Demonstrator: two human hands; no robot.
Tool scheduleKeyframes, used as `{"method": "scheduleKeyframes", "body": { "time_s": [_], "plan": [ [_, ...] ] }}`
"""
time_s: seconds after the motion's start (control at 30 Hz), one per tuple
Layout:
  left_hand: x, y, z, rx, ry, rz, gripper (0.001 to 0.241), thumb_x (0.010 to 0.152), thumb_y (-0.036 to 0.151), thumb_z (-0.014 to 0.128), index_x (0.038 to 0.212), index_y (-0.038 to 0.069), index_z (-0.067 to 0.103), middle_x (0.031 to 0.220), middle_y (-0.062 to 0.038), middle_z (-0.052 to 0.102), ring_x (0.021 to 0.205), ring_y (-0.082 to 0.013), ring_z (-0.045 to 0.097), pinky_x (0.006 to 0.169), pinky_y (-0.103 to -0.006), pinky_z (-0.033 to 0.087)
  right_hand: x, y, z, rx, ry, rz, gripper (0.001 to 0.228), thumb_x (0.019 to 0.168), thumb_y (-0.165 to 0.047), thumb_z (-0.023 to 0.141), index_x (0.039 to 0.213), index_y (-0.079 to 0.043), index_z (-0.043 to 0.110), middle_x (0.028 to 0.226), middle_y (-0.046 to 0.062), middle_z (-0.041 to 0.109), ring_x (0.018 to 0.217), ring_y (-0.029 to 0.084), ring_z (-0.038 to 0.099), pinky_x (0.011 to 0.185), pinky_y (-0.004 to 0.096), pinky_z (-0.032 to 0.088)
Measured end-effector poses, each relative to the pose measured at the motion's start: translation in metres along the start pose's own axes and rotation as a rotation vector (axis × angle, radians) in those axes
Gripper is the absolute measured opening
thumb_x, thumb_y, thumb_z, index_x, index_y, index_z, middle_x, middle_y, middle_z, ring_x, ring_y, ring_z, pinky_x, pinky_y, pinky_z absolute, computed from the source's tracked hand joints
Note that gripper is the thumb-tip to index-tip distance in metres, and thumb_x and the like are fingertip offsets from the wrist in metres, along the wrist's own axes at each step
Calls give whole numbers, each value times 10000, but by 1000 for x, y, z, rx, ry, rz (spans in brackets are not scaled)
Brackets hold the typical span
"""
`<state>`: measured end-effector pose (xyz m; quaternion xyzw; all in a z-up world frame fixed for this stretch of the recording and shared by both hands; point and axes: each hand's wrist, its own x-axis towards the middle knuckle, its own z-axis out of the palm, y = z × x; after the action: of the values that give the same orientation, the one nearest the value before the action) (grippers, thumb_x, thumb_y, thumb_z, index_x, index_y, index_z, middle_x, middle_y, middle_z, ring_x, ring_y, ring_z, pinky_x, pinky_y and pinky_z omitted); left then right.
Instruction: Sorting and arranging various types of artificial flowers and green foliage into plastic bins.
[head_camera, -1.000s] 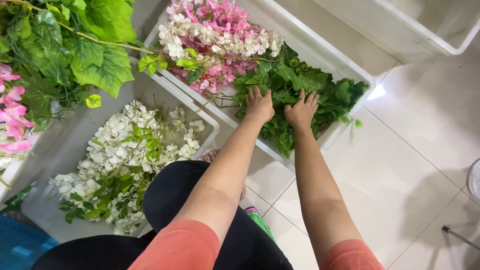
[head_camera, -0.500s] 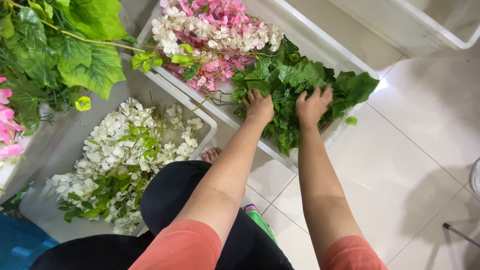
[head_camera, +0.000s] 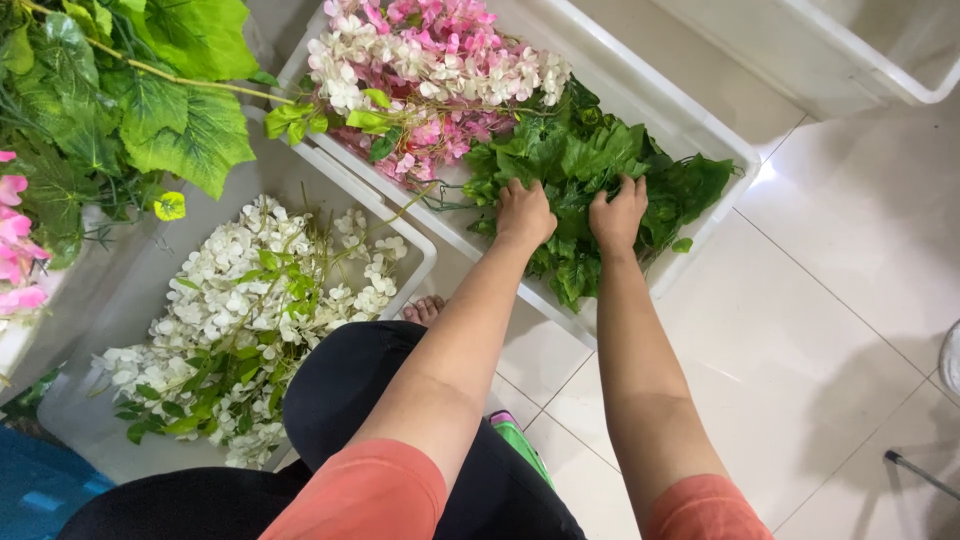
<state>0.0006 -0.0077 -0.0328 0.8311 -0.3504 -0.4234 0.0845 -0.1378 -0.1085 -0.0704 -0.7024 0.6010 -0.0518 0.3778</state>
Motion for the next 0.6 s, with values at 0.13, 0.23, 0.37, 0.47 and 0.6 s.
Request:
{"method": "scheduleKeyframes", "body": {
  "time_s": [0.13, 0.23, 0.37, 0.47, 0.6],
  "plan": [
    [-26, 12, -28, -28, 174, 47, 499, 1028, 131, 477, 1482, -49, 375, 1452, -351, 342, 1375, -484, 395, 1145, -570, 390, -5, -13, 28, -121, 303, -160, 535, 934, -156, 661, 1445, -126, 509, 1527, 200, 385, 1450, 413, 363, 1131, 598, 404],
    [-33, 14, -36, -64, 342, 69, 453, 1044, 151, 501, 1467, 8, 426, 1444, -278, 368, 1354, -427, 418, 1109, -547, 435, -19, -47, 31, -108, 350, -378, 531, 908, -121, 704, 1417, -126, 553, 1497, 174, 429, 1394, 415, 426, 1072, 610, 450],
    [-37, 4, -42, -103, 755, 219, 290, 1032, 94, 496, 1310, 34, 549, 1244, -191, 498, 1206, -370, 557, 1008, -481, 530, -42, -93, 27, -10, 366, -617, 432, 950, -112, 640, 1375, -78, 567, 1424, 173, 479, 1309, 410, 503, 1000, 583, 491],
    [-44, -6, -66, -86, 974, 333, 281, 956, 59, 548, 1236, 62, 580, 1166, -156, 505, 1133, -370, 577, 957, -474, 552, -46, -122, 30, 48, 324, -731, 320, 981, -137, 646, 1294, -89, 601, 1343, 123, 522, 1249, 370, 551, 1009, 523, 492],
    [-56, -25, -91, -86, 1137, 178, 335, 858, 107, 604, 1190, 150, 632, 1248, -84, 547, 1111, -342, 561, 941, -484, 520, -71, -165, 37, 69, 88, -1058, 330, 898, -118, 662, 1196, 21, 685, 1221, 181, 683, 1131, 369, 590, 980, 434, 481]
  ]
}}
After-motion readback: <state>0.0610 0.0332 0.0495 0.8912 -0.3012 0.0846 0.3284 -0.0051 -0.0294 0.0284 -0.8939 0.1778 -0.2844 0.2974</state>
